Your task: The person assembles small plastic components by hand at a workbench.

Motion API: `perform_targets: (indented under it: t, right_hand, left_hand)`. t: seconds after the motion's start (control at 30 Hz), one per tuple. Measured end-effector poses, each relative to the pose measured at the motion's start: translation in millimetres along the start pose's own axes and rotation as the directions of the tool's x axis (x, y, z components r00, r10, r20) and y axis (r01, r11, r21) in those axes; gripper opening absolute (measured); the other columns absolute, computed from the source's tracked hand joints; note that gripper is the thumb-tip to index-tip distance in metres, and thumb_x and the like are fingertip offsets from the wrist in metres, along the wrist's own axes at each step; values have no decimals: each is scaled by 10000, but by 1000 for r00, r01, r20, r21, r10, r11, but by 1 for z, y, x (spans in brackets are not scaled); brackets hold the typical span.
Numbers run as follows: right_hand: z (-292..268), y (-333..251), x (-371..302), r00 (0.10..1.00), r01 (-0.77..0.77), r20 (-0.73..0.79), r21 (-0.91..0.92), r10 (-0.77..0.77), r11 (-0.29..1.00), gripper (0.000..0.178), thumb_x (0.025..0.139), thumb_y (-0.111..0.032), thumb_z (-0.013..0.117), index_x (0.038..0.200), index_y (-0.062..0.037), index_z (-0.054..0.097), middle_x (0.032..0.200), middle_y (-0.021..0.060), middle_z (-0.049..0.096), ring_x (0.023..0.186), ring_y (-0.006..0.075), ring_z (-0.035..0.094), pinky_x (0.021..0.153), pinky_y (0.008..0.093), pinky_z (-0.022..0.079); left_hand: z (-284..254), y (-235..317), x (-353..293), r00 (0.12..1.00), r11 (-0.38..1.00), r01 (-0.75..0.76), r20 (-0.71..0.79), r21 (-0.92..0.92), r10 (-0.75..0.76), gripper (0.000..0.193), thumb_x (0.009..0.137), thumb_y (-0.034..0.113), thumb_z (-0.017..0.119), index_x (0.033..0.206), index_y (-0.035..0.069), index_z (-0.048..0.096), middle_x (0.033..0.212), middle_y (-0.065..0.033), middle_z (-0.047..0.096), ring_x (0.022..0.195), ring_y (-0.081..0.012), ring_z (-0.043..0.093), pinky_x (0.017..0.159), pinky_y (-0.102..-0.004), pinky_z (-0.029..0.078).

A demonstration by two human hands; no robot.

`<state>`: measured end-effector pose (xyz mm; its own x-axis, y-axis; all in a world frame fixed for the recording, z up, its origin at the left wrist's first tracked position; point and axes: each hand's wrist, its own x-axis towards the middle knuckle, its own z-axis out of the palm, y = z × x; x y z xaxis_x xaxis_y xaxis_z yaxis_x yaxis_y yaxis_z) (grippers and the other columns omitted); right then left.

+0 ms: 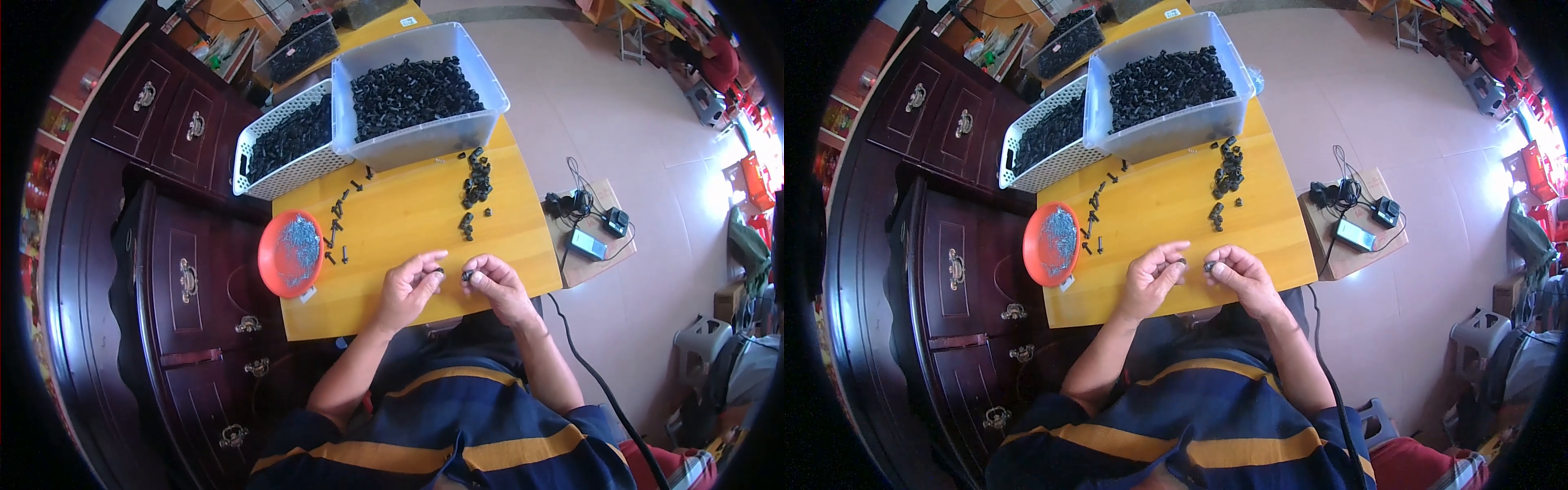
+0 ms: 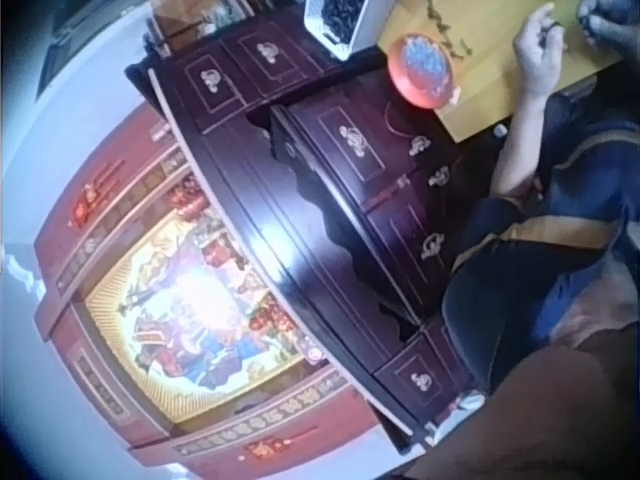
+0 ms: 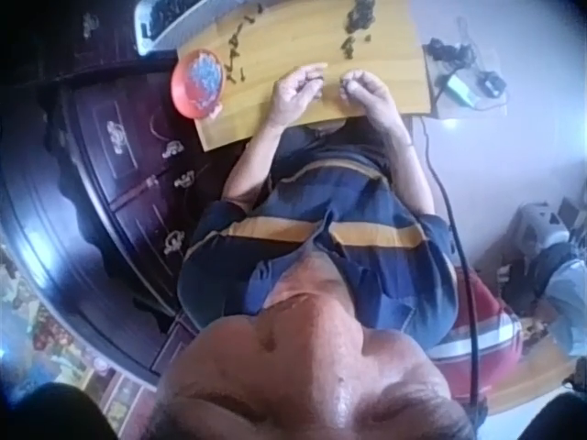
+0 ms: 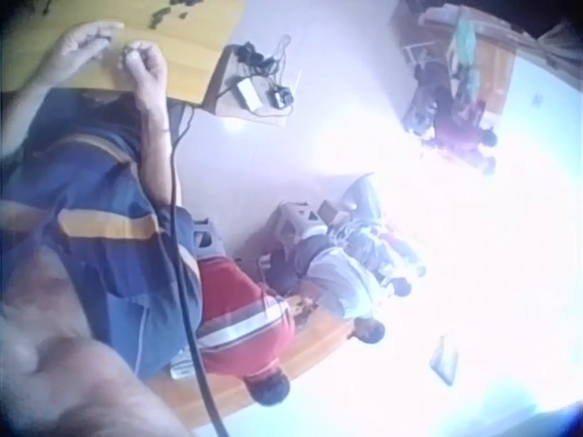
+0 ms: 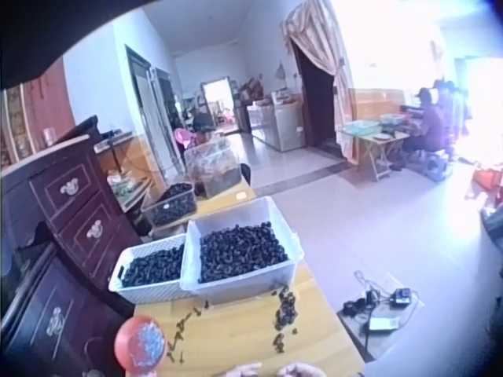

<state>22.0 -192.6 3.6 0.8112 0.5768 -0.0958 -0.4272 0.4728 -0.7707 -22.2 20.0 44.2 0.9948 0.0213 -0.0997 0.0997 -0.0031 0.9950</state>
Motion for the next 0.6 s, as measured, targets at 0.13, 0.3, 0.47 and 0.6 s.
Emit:
perform_targets:
  t: [0.13,0.3,0.47,0.6]
  right_hand:
    - [7,3,4,1000,8,-3,-19,-8,1000,160,1047,-141,649,1165,-33,641,1002,19,674,929,104,629,888,257,510]
    - [13,1,3,1000,-11,-4,-56,10,998,152,1042,-128,655,1157,-31,638,1008,16,677,928,101,631,887,260,519]
    - [15,2,3,1000,-14,7,-94,15,995,137,1041,-125,657,1137,-29,636,1014,11,678,930,93,627,892,261,523]
    - [11,7,2,1000,5,12,-132,-3,991,151,1028,-146,679,1116,-30,640,1012,32,698,925,114,664,891,278,541]
  left_hand:
    - [-7,1,0,996,990,-48,63,-131,57,96,986,6,690,1072,-3,649,934,-23,685,823,-69,656,759,-215,546]
    - [-10,-2,-2,994,981,20,109,-191,1,125,985,34,708,1090,-8,654,945,-39,710,842,-86,676,786,-226,561]
    - [-10,-3,-3,991,979,38,136,-199,-11,136,984,37,712,1101,-10,661,945,-44,717,847,-92,681,797,-238,571]
    - [-11,-7,-2,988,981,24,153,-192,5,106,982,33,713,1073,-6,676,935,-41,718,842,-85,679,791,-236,571]
